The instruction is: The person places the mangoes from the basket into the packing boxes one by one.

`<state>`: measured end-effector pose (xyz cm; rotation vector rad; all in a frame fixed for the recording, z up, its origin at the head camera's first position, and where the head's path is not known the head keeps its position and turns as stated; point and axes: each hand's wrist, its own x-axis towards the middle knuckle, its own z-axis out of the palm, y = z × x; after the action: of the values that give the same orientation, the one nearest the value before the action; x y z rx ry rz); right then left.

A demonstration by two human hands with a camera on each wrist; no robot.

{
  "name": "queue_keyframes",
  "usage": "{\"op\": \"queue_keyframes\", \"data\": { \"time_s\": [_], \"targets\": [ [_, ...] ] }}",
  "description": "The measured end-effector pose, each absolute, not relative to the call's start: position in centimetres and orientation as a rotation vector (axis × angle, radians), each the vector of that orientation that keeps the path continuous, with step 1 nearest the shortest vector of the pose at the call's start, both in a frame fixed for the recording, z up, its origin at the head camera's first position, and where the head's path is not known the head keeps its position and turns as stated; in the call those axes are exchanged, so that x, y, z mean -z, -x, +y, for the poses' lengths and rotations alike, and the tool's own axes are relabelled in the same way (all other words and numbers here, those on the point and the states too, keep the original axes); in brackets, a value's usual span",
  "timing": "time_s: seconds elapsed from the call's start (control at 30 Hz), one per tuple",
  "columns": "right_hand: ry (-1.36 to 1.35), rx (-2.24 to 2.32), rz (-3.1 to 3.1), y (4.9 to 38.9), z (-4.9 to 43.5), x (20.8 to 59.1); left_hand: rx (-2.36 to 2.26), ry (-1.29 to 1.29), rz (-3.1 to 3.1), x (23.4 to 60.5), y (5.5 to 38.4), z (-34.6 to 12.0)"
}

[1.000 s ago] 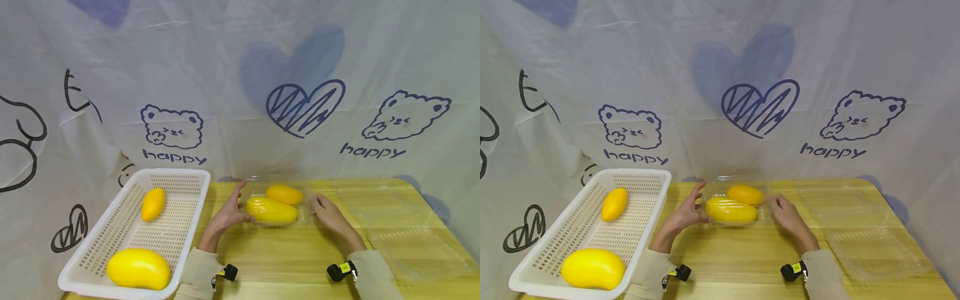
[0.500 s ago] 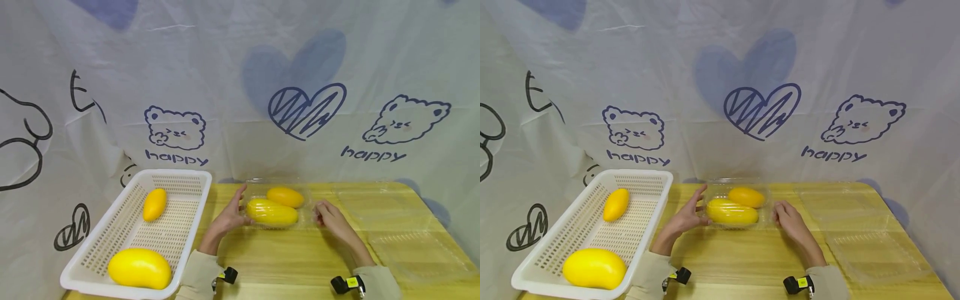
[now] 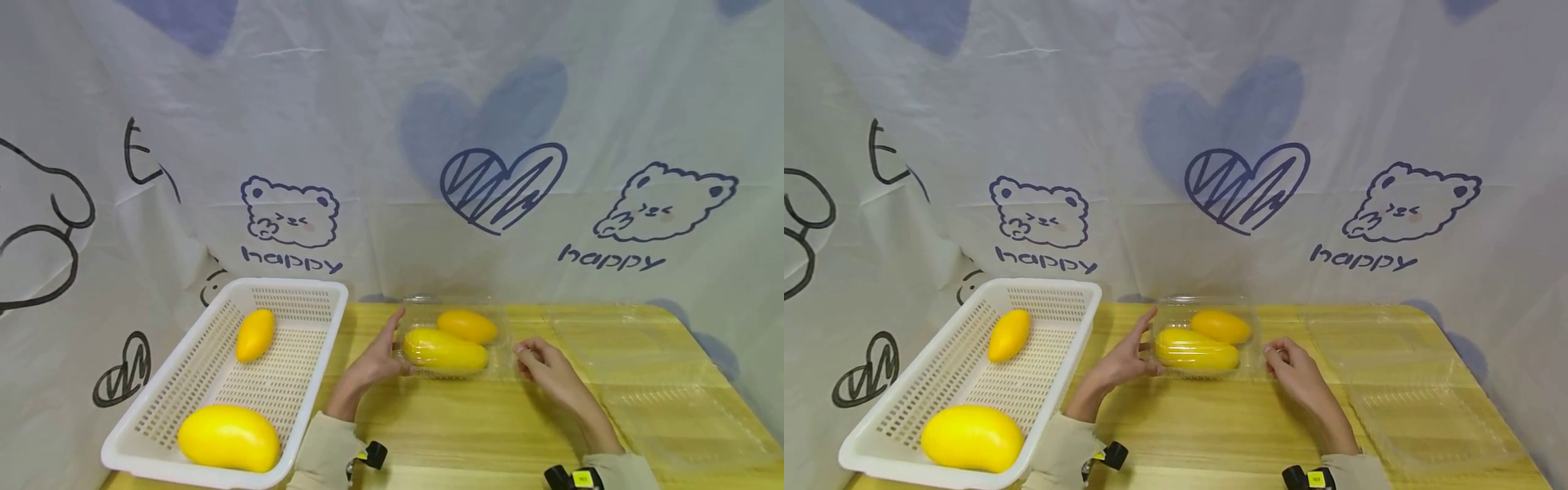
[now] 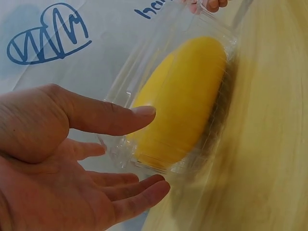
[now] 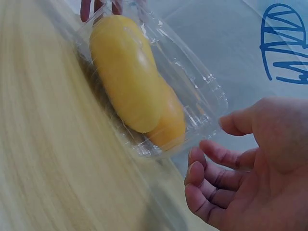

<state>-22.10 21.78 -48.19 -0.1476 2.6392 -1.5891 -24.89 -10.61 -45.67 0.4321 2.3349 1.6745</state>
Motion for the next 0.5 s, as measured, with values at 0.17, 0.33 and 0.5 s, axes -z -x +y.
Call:
{"op": "queue_keyframes", "data": {
  "time_s": [0.17, 0.33, 0.5],
  "targets": [
    [0.123, 1.541, 2.642, 21.7, 21.7, 47.8, -1.507, -0.469, 2.579, 45.0, 24.3, -10.2],
    [0.109, 1.533, 2.603, 21.6, 21.8, 47.8, -1.422, -0.542, 2.838, 43.7, 23.3, -9.2],
    [0.132, 1.568, 2.562, 21.9, 22.0, 47.9, -1.514, -0.713, 2.905, 42.7, 22.5, -7.7]
  ]
}}
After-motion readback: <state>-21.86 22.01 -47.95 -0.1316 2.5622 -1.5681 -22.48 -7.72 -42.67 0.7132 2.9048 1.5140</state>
